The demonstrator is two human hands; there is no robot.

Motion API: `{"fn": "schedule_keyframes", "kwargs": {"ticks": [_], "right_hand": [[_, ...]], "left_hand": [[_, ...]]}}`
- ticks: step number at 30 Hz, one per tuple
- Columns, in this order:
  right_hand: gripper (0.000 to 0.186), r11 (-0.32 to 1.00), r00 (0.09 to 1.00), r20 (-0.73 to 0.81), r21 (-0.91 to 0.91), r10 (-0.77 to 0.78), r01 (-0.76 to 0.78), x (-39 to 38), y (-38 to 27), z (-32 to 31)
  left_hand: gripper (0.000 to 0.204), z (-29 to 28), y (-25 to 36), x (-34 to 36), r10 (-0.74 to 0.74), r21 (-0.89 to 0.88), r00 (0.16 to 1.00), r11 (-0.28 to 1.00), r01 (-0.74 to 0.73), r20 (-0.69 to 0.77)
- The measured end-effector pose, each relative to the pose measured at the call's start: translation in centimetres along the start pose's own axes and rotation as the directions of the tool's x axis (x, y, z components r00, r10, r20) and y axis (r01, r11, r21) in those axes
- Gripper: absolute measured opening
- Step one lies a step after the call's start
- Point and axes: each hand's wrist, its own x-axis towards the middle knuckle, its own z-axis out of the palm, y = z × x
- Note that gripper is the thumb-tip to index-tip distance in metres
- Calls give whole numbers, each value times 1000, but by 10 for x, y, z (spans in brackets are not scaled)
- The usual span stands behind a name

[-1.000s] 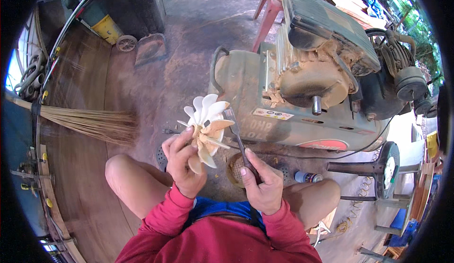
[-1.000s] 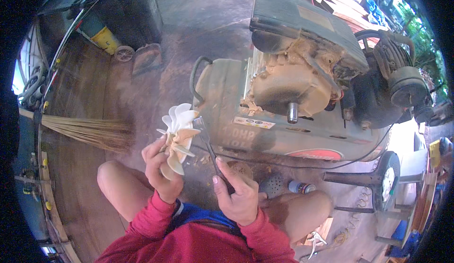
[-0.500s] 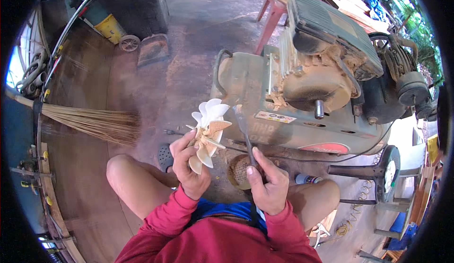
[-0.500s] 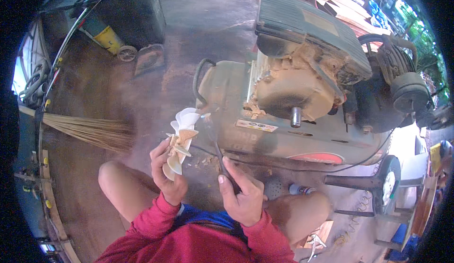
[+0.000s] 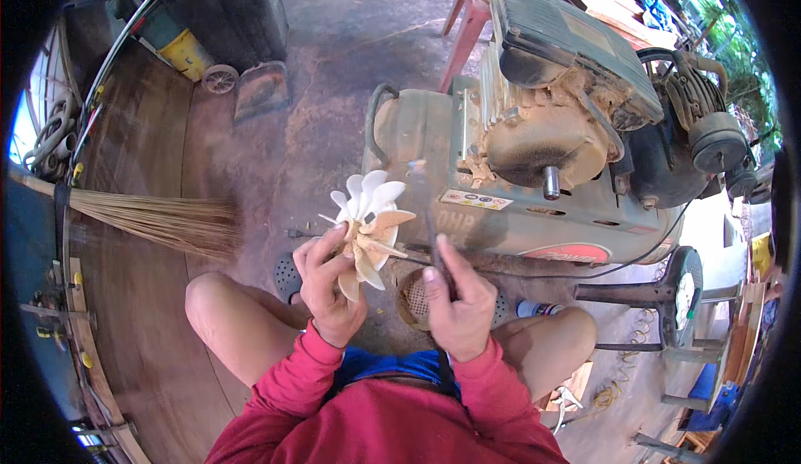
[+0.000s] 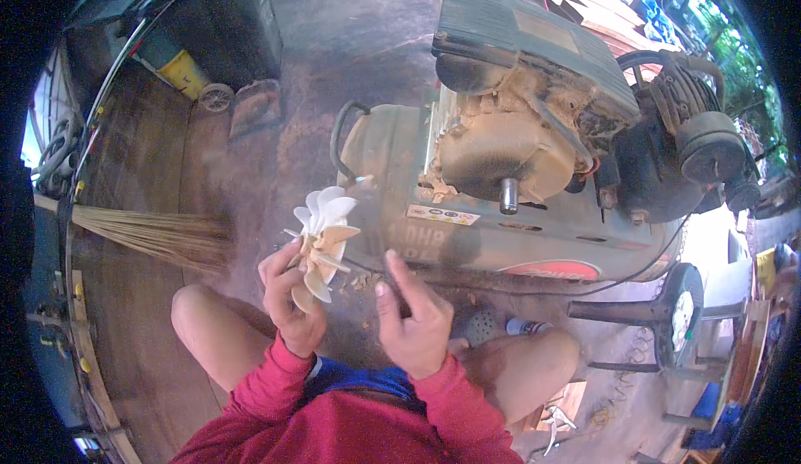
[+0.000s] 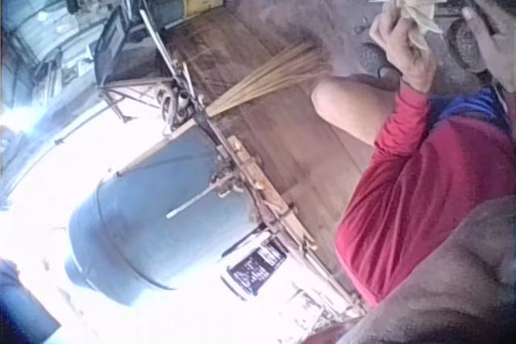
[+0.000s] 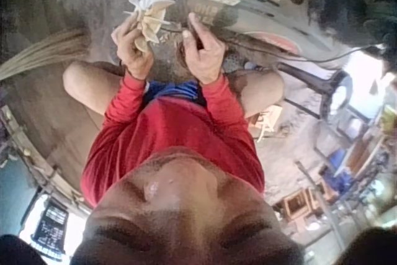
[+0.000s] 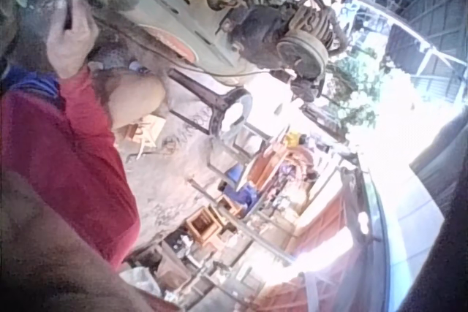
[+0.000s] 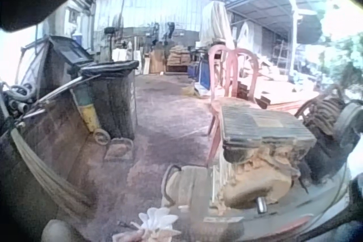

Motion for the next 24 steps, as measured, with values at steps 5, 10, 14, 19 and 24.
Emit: {"fn": "schedule_keyframes", "kwargs": {"ticks": [5,10,14,19,24], "right_hand": [[40,835,913,168,368,372,-408,-7,11,-36],[41,989,981,124,3,-150,151,4,10,-54],[43,992,992,46,-35,-119,120,2,20,-47],[46,997,997,55,-50,-56,58,-2,23,-45],[46,994,964,252,57,81,-98,-5,39,-53]], "left_hand": [[25,-12,-11,28,149,108,989,983,-147,-14],[34,-35,-18,91,417,139,876,879,-457,240],[38,-28,-45,141,550,23,746,799,-601,375],[38,-4,-63,137,674,0,653,696,-718,346],[39,24,-74,135,606,68,723,749,-659,333]]}}
